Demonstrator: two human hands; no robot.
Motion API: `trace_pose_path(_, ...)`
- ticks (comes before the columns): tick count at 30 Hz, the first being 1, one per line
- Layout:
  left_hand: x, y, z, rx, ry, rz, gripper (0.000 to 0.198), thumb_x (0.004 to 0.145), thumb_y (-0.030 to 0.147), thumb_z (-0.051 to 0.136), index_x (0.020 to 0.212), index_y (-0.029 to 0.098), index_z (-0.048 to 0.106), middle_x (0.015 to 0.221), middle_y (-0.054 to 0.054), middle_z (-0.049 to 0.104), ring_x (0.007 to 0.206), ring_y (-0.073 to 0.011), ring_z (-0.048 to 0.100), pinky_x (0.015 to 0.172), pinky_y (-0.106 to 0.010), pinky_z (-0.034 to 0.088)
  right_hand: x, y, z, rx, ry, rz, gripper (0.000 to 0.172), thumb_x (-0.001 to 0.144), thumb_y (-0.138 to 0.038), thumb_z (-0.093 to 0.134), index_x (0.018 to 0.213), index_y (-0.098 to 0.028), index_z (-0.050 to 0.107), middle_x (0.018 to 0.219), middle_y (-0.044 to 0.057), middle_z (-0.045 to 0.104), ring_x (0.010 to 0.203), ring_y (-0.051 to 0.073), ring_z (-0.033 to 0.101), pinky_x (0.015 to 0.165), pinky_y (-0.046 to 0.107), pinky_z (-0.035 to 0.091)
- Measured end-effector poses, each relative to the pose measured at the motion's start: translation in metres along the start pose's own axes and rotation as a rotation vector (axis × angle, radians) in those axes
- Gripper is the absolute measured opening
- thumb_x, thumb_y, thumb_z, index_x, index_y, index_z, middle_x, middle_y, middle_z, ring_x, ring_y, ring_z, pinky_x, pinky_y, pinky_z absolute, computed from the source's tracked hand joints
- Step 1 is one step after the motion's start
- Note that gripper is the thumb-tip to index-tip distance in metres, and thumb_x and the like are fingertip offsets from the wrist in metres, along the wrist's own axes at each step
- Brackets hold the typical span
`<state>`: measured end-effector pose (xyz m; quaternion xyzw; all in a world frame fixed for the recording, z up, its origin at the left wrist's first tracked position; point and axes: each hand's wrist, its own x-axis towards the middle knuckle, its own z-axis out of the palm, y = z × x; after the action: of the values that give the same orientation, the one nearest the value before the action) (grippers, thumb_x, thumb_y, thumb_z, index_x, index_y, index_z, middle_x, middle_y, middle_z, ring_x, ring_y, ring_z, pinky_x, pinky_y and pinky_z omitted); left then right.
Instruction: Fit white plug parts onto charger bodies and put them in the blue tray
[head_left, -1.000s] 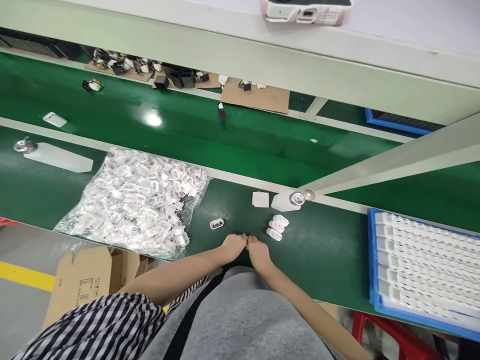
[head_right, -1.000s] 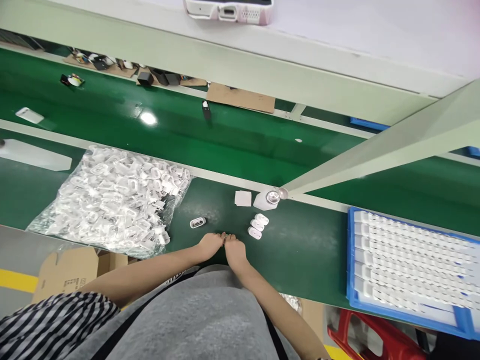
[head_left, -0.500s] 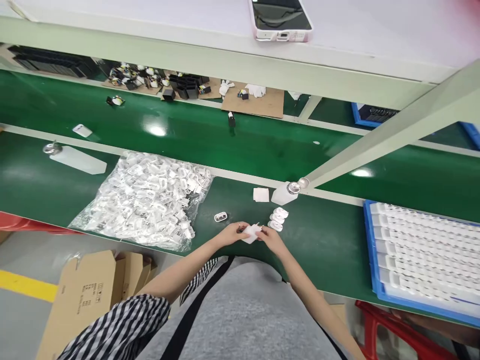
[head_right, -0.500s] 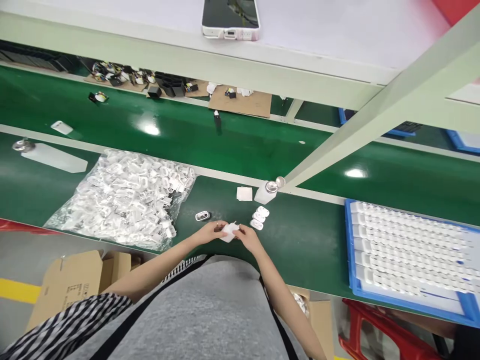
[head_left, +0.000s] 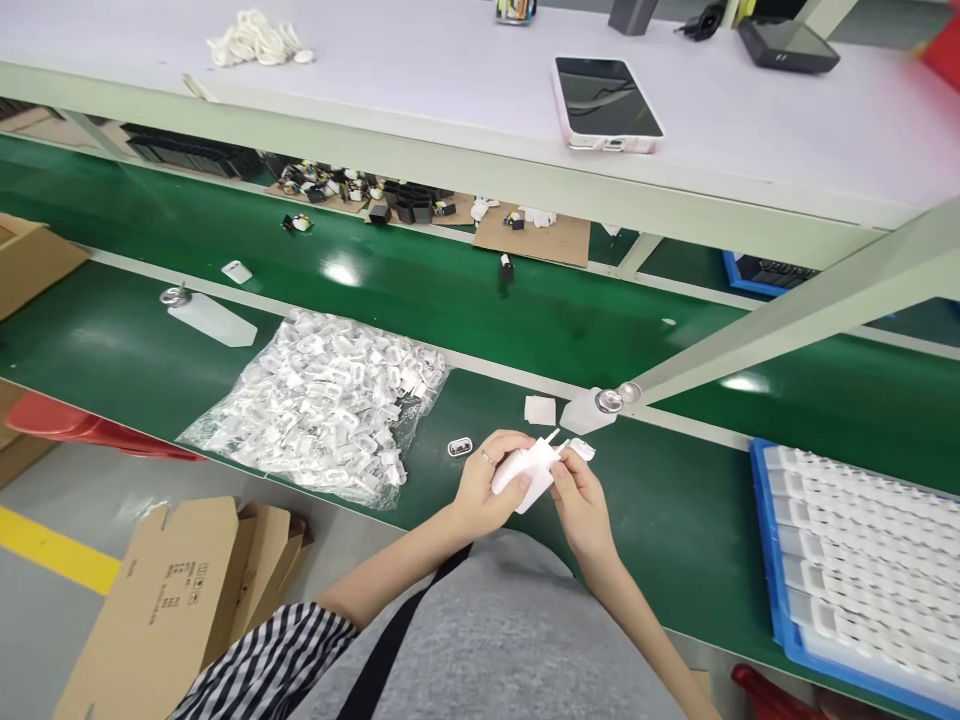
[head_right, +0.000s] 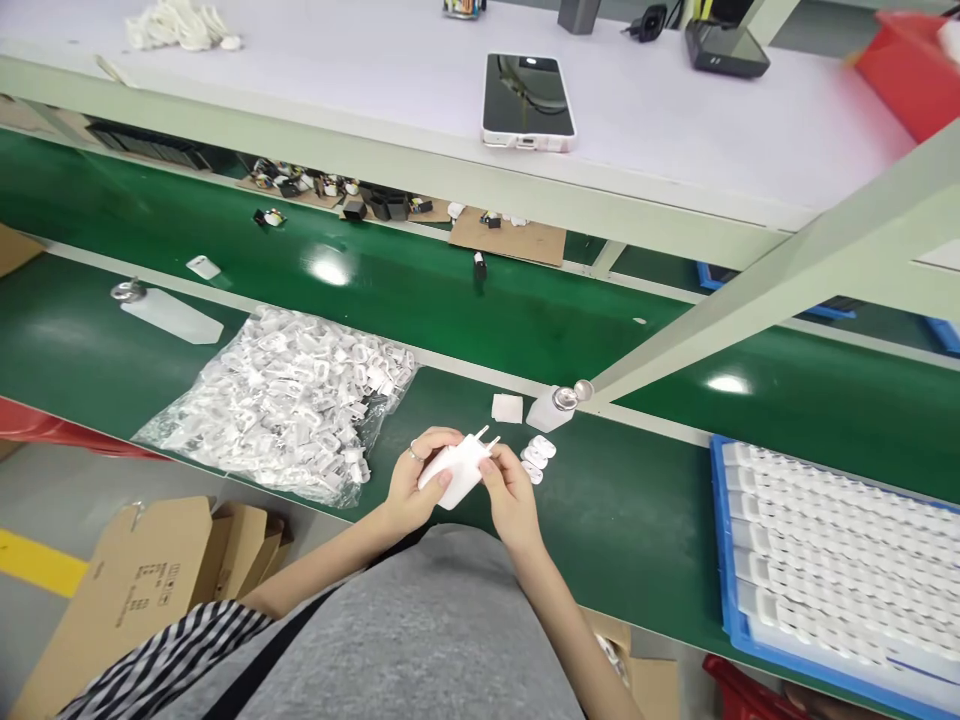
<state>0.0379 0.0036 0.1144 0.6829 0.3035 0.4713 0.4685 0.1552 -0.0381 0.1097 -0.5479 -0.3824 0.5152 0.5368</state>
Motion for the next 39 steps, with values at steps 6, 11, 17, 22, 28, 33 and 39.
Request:
trace_pose_path(6,0.006,0.012,-0.009,-0.094,0.075,0.129,0.027,0.076,0.035,0.032,0.080,0.015,0.050,0.074,-0.006,0.051,0.066,-0.0149,0.050,0.056,-0.028,0.040,-0.009,-0.013,0.010,-0.016,-0.026,-0.003,0.023,0.070,-0.039,0.046,0.063,-0.018,0.044,0.058,-0.003,0.038,0.052,0.010,0.036,0.048,0.022,0.034)
trace_pose_path(11,0.005,0.021,-0.011,-0.233,0.072,-0.017,0.026,0.076,0.033,0.034,0.073,0.015,0.052,0.067,-0.004,0.049,0.059,-0.0125,0.048,0.052,-0.026,0.038,-0.016,-0.030,0.012,-0.016,-0.071,0.072,0.023,0.066,-0.037,0.052,0.057,-0.017,0.043,0.055,-0.003,0.040,0.050,0.009,0.037,0.046,0.021,0.034)
trace_pose_path(17,0.005,0.004,-0.005,-0.427,0.140,-0.186,0.025,0.074,0.034,0.038,0.070,0.014,0.053,0.063,-0.002,0.045,0.052,-0.0095,0.041,0.046,-0.022,0.033,-0.010,-0.033,0.013,-0.071,-0.065,0.140,0.021,0.067,-0.036,0.050,0.059,-0.017,0.045,0.056,-0.003,0.044,0.052,0.011,0.045,0.049,0.024,0.041)
trace_pose_path(22,0.009,0.002,-0.006,-0.470,0.135,-0.257,0.026,0.072,0.037,0.041,0.072,0.014,0.053,0.070,-0.003,0.050,0.059,-0.0118,0.046,0.050,-0.023,0.037,-0.005,-0.035,0.016,-0.091,-0.059,0.034,0.019,0.071,-0.035,0.045,0.065,-0.018,0.047,0.058,-0.002,0.047,0.052,0.010,0.045,0.052,0.024,0.041)
trace_pose_path(28,0.006,-0.008,-0.009,-0.084,-0.104,-0.238,0.026,0.068,0.033,0.049,0.089,0.018,0.051,0.090,-0.004,0.054,0.082,-0.0164,0.049,0.070,-0.028,0.039,0.005,-0.025,0.003,-0.335,0.026,-0.026,0.016,0.070,-0.035,0.046,0.071,-0.019,0.051,0.069,0.000,0.050,0.062,0.013,0.047,0.056,0.025,0.041)
trace_pose_path(33,-0.029,-0.079,0.006,0.401,-0.353,-0.423,0.029,0.061,0.015,0.057,0.089,0.015,0.053,0.089,-0.004,0.057,0.085,-0.0159,0.049,0.077,-0.028,0.037,0.015,0.070,-0.014,-0.772,-0.055,-0.073,0.015,0.067,-0.026,0.046,0.074,-0.020,0.057,0.078,0.004,0.049,0.073,0.017,0.048,0.068,0.030,0.040)
trace_pose_path(39,-0.075,-0.136,0.014,0.505,-0.392,-0.505,0.022,0.064,0.016,0.055,0.086,0.015,0.054,0.089,-0.003,0.057,0.085,-0.0145,0.049,0.079,-0.028,0.037,0.001,0.127,-0.019,-0.784,-0.048,-0.065,0.021,0.071,-0.030,0.038,0.075,-0.019,0.056,0.082,0.005,0.053,0.079,0.017,0.049,0.074,0.031,0.039)
